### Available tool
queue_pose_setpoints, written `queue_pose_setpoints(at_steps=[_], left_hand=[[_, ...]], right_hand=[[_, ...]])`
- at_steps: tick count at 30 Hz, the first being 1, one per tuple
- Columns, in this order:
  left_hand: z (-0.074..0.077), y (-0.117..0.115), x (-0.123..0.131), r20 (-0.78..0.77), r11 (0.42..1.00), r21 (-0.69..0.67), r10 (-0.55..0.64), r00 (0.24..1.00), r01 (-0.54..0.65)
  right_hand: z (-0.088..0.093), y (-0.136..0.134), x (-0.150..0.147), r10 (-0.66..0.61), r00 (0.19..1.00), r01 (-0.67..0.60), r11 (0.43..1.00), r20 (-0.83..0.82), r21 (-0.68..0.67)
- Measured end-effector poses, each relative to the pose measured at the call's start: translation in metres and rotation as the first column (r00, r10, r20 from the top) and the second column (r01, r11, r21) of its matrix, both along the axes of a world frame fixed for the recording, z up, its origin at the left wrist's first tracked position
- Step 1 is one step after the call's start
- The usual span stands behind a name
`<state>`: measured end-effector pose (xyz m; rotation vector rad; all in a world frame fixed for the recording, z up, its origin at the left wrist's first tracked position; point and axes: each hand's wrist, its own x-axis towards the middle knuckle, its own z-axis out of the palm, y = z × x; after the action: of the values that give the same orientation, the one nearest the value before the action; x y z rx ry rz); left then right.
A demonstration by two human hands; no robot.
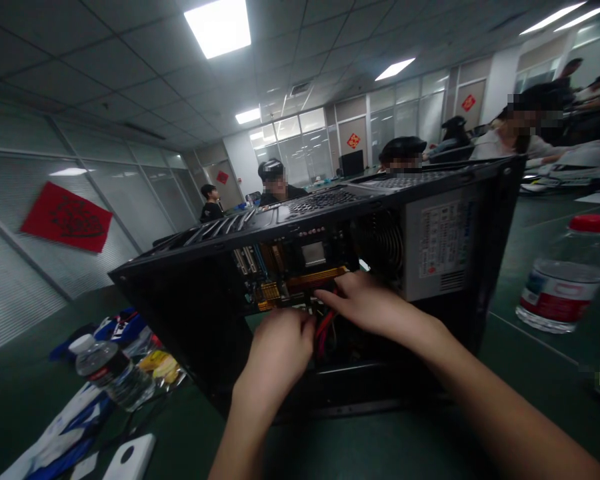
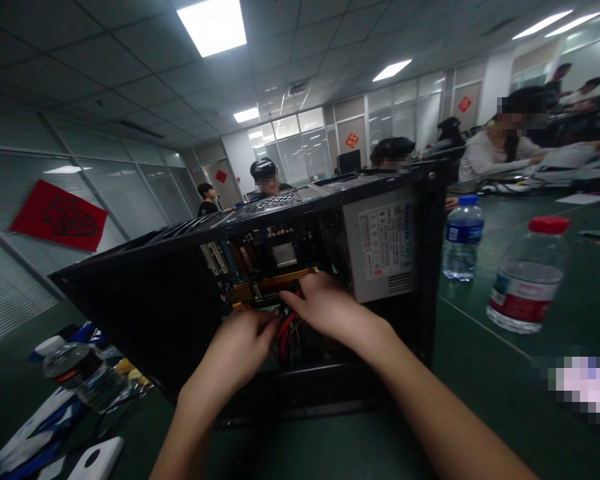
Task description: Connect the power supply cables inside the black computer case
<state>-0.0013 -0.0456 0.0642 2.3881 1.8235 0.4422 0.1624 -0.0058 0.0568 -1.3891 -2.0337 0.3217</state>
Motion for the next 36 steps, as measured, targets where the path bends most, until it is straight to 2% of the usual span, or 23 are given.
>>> queue_pose_setpoints(at_steps=[3,6,9,12,23,36], left_hand=[[-0.014,0.004,0.01,-0.189,0.998,-0.058,0.026,0.982,-0.037],[-0.028,0.012,0.018,-0.242,0.996,-0.037,0.074,0.967,-0.085],[-0.037,0.022,0.016,-0.224,0.993,0.022,0.122,0.967,-0.12],[-0.04,0.028,0.011,-0.205,0.99,0.053,0.138,0.969,-0.13],[-0.044,0.03,0.015,-0.237,0.98,0.106,0.191,0.953,-0.17],[-0.041,0.028,0.019,-0.247,0.973,0.126,0.219,0.944,-0.193]], right_hand=[[-0.008,0.002,0.0,-0.058,0.956,0.113,0.978,0.288,-0.178],[-0.014,0.006,-0.002,-0.06,0.906,0.187,0.945,0.42,-0.269],[-0.015,0.01,-0.001,-0.048,0.911,0.183,0.937,0.41,-0.296],[-0.013,0.011,0.0,-0.029,0.927,0.144,0.948,0.375,-0.283],[-0.015,0.011,0.001,-0.006,0.935,0.109,0.956,0.355,-0.272],[-0.018,0.015,-0.001,-0.007,0.947,0.112,0.945,0.321,-0.308]])
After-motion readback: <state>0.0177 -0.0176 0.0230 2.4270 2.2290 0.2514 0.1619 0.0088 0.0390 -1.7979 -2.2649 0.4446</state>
